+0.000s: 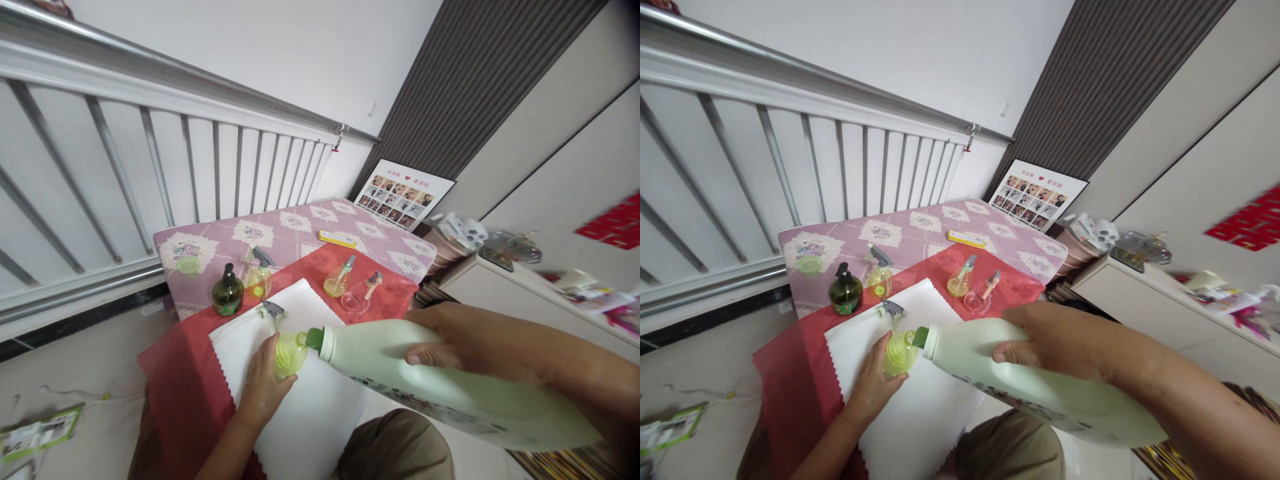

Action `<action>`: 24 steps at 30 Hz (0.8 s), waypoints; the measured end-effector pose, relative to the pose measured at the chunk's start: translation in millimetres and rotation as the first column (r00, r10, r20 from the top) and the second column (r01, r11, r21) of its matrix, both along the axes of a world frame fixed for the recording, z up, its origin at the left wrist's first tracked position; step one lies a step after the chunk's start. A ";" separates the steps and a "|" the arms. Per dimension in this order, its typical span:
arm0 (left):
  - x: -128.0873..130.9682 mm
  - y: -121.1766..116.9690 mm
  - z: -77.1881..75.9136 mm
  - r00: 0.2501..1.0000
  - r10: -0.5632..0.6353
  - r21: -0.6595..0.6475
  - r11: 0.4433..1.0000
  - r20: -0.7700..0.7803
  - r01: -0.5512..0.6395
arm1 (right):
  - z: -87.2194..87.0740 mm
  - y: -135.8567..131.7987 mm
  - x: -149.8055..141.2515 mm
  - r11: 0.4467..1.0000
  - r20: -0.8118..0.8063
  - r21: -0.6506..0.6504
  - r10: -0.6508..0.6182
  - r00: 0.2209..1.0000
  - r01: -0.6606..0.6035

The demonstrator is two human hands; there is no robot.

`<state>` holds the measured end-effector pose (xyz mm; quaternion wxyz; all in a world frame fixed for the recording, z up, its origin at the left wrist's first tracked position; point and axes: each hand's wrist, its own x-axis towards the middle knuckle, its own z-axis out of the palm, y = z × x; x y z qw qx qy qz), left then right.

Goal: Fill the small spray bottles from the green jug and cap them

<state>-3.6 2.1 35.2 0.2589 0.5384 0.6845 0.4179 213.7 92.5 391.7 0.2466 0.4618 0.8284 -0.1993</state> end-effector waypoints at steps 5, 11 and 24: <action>0.4 -0.3 -0.3 1.000 0.007 -0.005 1.000 -0.009 -0.007 | -0.4 1.0 -1.0 1.000 -0.007 -0.004 -0.014 1.000 0.014; 1.3 -1.0 0.1 1.000 0.020 -0.008 1.000 -0.016 -0.021 | -0.6 1.0 -0.1 1.000 -0.013 -0.010 -0.022 1.000 0.022; 1.3 -1.9 1.2 1.000 0.008 -0.009 1.000 -0.017 -0.008 | 2.7 3.2 -4.6 1.000 0.006 -0.020 0.007 1.000 -0.006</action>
